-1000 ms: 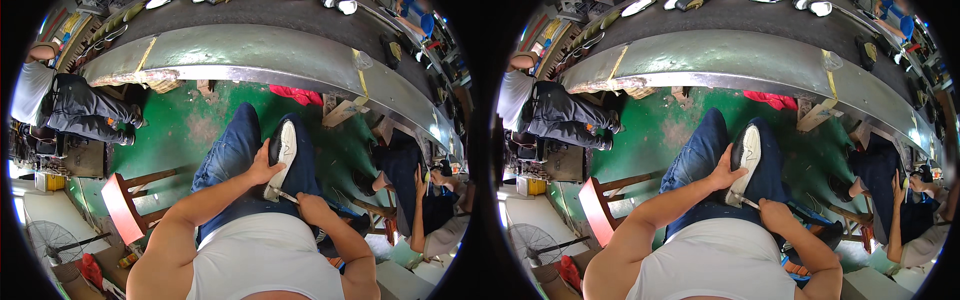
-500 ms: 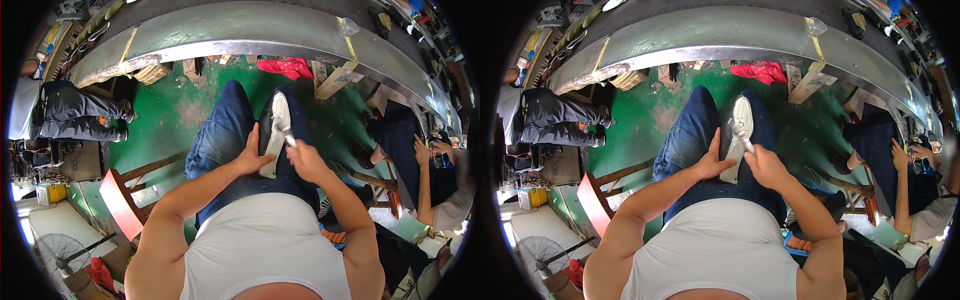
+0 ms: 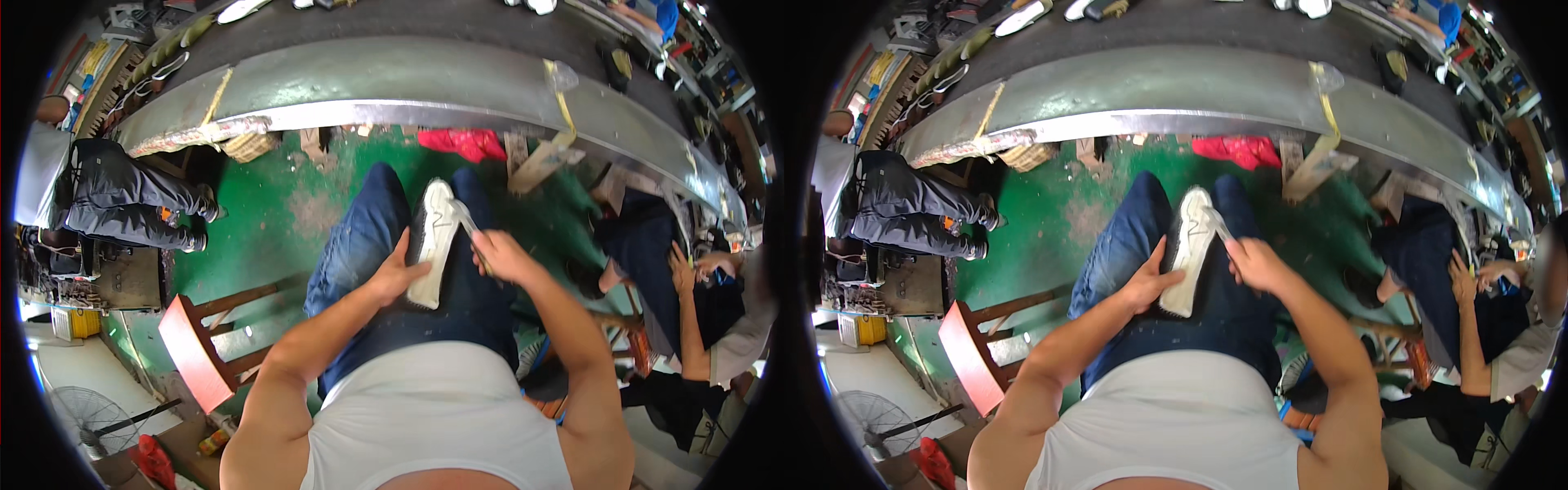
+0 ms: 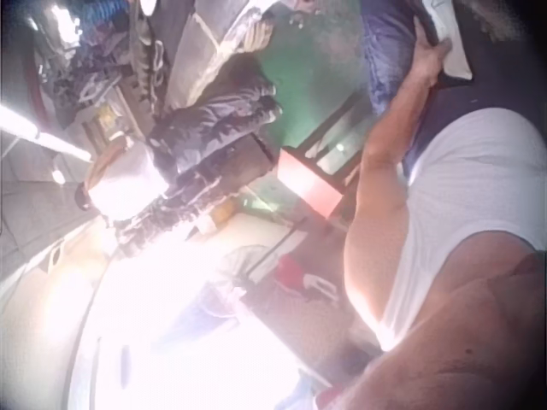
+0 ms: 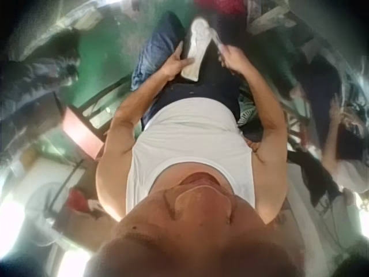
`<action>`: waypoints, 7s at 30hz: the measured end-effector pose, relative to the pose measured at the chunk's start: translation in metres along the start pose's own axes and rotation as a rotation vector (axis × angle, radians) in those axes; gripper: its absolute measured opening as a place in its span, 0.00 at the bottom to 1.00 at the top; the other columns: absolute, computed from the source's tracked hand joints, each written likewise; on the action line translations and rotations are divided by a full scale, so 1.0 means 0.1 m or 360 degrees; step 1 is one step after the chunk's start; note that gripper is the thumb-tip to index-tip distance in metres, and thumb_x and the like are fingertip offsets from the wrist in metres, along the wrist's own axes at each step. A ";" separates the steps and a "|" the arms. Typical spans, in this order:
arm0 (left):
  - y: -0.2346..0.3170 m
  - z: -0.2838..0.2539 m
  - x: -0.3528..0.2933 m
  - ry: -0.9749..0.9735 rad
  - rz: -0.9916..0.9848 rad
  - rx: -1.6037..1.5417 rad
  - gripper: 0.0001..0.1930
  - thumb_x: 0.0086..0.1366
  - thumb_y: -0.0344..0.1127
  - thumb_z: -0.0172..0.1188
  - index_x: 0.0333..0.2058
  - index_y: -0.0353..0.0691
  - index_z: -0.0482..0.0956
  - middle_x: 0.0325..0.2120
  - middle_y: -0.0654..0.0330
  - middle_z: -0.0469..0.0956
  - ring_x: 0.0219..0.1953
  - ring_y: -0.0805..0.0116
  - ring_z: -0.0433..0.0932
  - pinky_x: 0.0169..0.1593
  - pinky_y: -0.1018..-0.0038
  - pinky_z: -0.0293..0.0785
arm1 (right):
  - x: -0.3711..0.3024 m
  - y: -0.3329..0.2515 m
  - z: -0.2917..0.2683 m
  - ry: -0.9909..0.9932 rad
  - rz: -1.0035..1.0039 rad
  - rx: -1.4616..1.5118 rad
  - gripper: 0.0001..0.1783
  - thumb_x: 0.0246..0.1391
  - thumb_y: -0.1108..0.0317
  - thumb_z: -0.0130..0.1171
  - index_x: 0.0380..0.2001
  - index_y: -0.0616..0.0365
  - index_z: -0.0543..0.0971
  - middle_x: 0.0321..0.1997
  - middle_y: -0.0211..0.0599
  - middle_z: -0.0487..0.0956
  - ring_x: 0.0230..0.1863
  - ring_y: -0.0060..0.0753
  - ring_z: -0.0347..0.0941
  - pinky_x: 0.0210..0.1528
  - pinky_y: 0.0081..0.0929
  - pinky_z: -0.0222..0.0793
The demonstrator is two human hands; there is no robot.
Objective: Working on shoes at a production line station using pliers.
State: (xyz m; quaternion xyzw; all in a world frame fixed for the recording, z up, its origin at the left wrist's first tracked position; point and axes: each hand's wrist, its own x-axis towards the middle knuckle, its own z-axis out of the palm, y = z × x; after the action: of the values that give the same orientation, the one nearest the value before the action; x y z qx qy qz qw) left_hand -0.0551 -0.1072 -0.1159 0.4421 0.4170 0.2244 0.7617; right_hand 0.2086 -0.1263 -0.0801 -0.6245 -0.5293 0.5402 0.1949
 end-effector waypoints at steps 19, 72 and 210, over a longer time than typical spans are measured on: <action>0.83 -0.54 0.95 -0.0108 0.0272 -0.1092 0.49 0.59 0.82 0.37 0.60 0.42 0.70 0.48 0.48 0.79 0.46 0.48 0.81 0.49 0.50 0.78 | -1.07 -0.13 0.44 0.0328 -0.0263 -0.1344 0.22 0.51 0.51 0.66 0.41 0.58 0.82 0.44 0.42 0.78 0.48 0.46 0.76 0.46 0.39 0.77; 2.04 0.15 0.22 0.0084 0.0521 -0.1350 0.29 0.76 0.59 0.35 0.60 0.41 0.66 0.54 0.51 0.72 0.57 0.56 0.74 0.60 0.58 0.75 | 0.49 -2.27 -0.02 0.0866 -0.2018 -0.0262 0.16 0.41 0.77 0.68 0.37 0.63 0.79 0.40 0.44 0.83 0.56 0.49 0.77 0.59 0.40 0.72; 1.22 -0.49 0.11 0.0002 0.0693 0.0014 0.38 0.65 0.35 0.67 0.69 0.45 0.57 0.55 0.60 0.71 0.57 0.70 0.69 0.62 0.71 0.66 | -0.94 -0.29 0.12 0.0115 0.0005 0.0270 0.16 0.63 0.62 0.57 0.46 0.64 0.76 0.30 0.37 0.82 0.36 0.30 0.81 0.42 0.28 0.75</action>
State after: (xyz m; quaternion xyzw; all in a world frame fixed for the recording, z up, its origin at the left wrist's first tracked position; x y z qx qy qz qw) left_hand -0.0862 -0.0134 -0.0288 0.5250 0.3131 0.3822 0.6930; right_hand 0.1982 -0.2019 -0.0163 -0.6255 -0.4733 0.5606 0.2654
